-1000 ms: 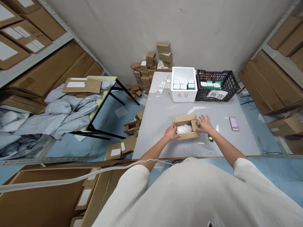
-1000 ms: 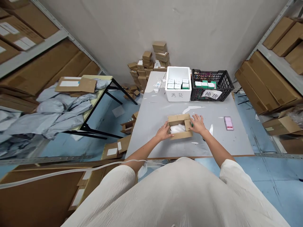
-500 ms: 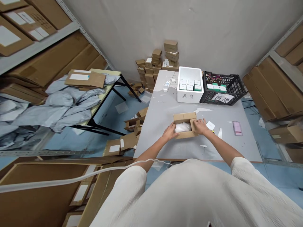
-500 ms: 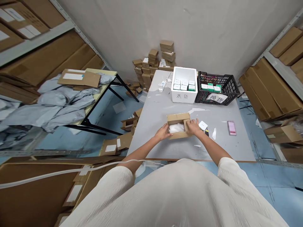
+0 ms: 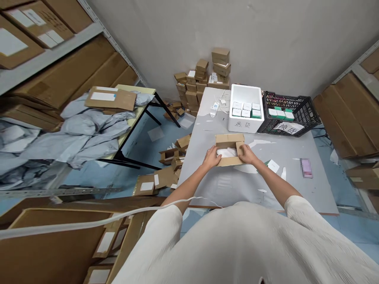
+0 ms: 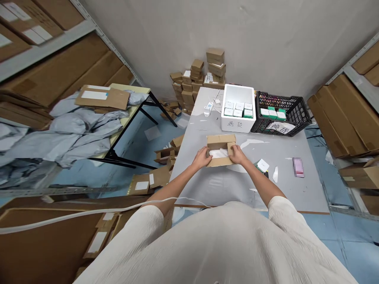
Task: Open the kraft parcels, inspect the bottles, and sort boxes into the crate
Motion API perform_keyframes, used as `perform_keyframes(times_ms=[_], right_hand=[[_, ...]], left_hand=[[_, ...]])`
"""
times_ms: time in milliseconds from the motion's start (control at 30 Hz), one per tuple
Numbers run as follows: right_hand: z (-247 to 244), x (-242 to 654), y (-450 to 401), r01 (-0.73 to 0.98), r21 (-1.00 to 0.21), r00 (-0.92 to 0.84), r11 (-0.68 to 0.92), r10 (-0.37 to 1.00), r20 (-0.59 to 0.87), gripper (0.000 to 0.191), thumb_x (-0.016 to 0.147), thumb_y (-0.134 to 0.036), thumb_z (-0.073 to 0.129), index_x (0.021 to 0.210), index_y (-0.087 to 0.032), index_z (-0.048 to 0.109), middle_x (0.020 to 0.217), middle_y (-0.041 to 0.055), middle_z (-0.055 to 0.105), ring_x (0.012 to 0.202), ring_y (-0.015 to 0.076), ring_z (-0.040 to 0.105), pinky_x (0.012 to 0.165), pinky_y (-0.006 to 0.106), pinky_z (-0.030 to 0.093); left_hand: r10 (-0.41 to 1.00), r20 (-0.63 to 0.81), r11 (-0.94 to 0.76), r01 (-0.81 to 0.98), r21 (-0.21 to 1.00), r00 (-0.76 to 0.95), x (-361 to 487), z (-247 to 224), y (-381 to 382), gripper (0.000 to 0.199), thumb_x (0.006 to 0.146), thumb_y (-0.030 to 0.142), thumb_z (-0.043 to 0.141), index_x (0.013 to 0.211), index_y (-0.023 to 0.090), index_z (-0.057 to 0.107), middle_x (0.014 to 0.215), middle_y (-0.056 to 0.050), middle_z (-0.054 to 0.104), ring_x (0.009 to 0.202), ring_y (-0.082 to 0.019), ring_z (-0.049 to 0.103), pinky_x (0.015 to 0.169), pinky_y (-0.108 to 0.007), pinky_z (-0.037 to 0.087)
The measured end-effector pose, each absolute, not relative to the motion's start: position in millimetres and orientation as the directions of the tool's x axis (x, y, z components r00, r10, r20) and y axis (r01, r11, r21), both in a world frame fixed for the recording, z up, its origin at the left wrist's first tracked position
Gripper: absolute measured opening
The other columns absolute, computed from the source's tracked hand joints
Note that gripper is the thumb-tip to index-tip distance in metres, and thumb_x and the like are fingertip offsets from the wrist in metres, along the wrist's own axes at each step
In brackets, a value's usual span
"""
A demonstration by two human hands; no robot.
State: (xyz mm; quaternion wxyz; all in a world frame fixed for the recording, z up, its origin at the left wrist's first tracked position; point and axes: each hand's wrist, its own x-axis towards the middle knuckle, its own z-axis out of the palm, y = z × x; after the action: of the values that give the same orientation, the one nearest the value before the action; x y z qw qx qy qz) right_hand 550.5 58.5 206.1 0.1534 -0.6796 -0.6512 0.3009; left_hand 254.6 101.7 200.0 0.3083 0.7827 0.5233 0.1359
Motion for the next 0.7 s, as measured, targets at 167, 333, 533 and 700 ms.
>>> perform_keyframes(times_ms=[167,333,533,700], right_hand=[[198.9,540.6,92.8,0.758,-0.649,-0.016,-0.067,0.992,-0.121,0.055,0.087,-0.038,0.067,0.139,-0.024,0.055,0.154,0.0159,0.048,0.140,0.0342,0.054,0.121,0.053,0.048],[180.9,528.4,126.0,0.701,-0.712,0.010,-0.050,0.998,-0.060,0.055,0.084,-0.037,0.066,0.137,-0.025,0.058,0.163,0.0152,0.041,0.147,0.0351,0.049,0.123,0.056,0.047],[162.6,522.5,145.7,0.650,-0.752,0.020,-0.109,0.992,-0.126,0.057,0.083,-0.035,0.066,0.138,-0.022,0.061,0.164,0.0174,0.044,0.154,0.0363,0.045,0.126,0.057,0.044],[163.2,529.7,143.9,0.658,-0.741,0.053,-0.138,0.989,-0.138,0.057,0.085,-0.037,0.066,0.140,-0.022,0.063,0.168,0.0161,0.041,0.166,0.0386,0.026,0.127,0.062,0.042]], left_hand=[[0.931,-0.058,-0.247,0.739,0.627,0.361,247.6,199.1,136.2,0.053,0.099,0.035,0.056,0.149,0.021,0.056,0.173,-0.014,0.044,0.161,-0.036,0.037,0.130,-0.057,0.034],[0.953,-0.052,-0.200,0.750,0.630,0.298,242.6,189.4,168.0,0.054,0.099,0.039,0.057,0.149,0.019,0.057,0.179,-0.015,0.032,0.161,-0.038,0.037,0.131,-0.055,0.034],[0.941,-0.189,-0.101,0.765,0.636,0.282,239.5,173.8,185.0,0.057,0.100,0.044,0.057,0.151,0.019,0.056,0.181,-0.018,0.028,0.162,-0.040,0.036,0.129,-0.057,0.036],[0.943,-0.191,-0.101,0.781,0.617,0.272,240.2,174.1,183.1,0.053,0.103,0.048,0.054,0.150,0.025,0.056,0.181,-0.014,0.029,0.165,-0.040,0.031,0.130,-0.062,0.031]])
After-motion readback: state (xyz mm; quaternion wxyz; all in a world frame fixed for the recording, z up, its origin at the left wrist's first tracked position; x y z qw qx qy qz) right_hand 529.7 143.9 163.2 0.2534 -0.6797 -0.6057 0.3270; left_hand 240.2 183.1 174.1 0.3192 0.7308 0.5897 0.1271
